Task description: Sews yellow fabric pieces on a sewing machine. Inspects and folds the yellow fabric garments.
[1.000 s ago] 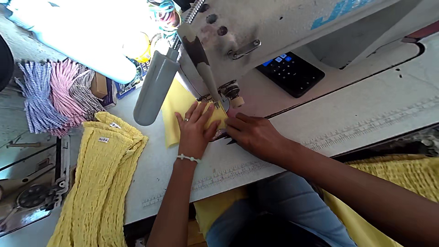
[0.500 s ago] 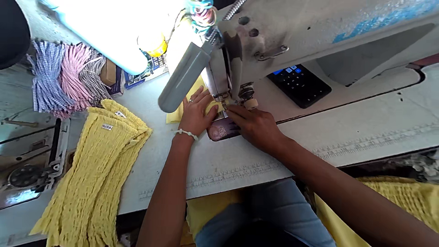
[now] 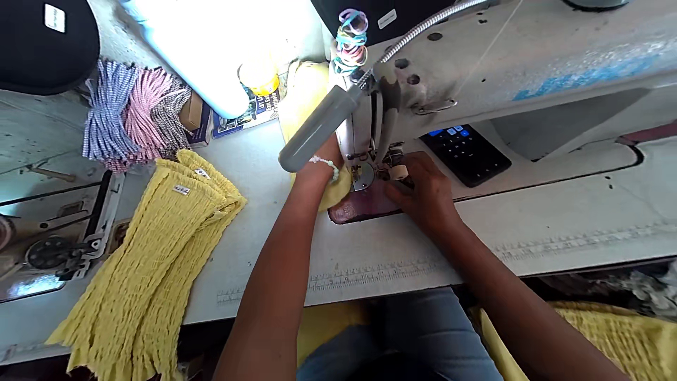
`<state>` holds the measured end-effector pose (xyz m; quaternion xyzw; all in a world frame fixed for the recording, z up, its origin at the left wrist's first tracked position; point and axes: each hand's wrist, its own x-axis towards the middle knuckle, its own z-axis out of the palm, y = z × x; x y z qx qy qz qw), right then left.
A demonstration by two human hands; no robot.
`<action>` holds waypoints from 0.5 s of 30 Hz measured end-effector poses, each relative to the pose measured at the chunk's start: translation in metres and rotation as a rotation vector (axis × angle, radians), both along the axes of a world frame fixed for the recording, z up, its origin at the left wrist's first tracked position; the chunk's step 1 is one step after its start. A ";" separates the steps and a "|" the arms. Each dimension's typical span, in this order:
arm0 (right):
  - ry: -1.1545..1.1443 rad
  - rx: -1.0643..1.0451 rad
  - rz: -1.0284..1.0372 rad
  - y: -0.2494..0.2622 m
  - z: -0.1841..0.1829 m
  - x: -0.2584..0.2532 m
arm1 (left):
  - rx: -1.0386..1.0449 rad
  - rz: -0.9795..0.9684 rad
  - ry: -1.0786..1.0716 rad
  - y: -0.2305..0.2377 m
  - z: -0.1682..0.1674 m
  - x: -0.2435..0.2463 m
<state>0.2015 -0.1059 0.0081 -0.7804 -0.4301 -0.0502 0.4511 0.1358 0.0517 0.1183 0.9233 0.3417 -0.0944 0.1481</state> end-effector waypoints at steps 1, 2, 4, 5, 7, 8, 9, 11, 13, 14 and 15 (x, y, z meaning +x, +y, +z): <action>0.006 0.010 -0.008 0.001 0.000 0.000 | -0.007 -0.022 -0.060 0.005 -0.011 0.001; 0.007 0.008 -0.014 0.001 0.001 0.000 | -0.006 -0.046 -0.116 0.010 -0.024 0.002; -0.018 -0.010 -0.023 0.001 0.000 0.000 | 0.030 -0.055 -0.169 0.014 -0.038 0.003; -0.052 -0.019 -0.030 0.001 -0.002 0.000 | 0.040 -0.024 -0.166 0.013 -0.039 0.003; -0.103 -0.046 -0.047 0.001 -0.005 -0.001 | 0.036 0.088 -0.150 0.018 -0.039 0.002; -0.110 -0.068 -0.060 0.001 -0.006 -0.001 | 0.051 0.149 -0.213 0.033 -0.050 0.001; -0.108 -0.091 -0.076 0.000 -0.007 0.000 | 0.110 0.210 -0.342 0.057 -0.066 0.005; -0.108 -0.122 -0.108 0.000 -0.007 0.001 | 0.210 0.289 -0.392 0.103 -0.084 0.009; -0.119 -0.131 -0.118 0.001 -0.007 0.000 | 0.207 0.340 -0.414 0.126 -0.088 -0.001; -0.128 -0.130 -0.112 0.001 -0.008 -0.001 | 0.203 0.371 -0.450 0.132 -0.091 -0.008; -0.139 -0.131 -0.092 0.002 -0.009 -0.004 | 0.207 0.399 -0.497 0.135 -0.095 -0.016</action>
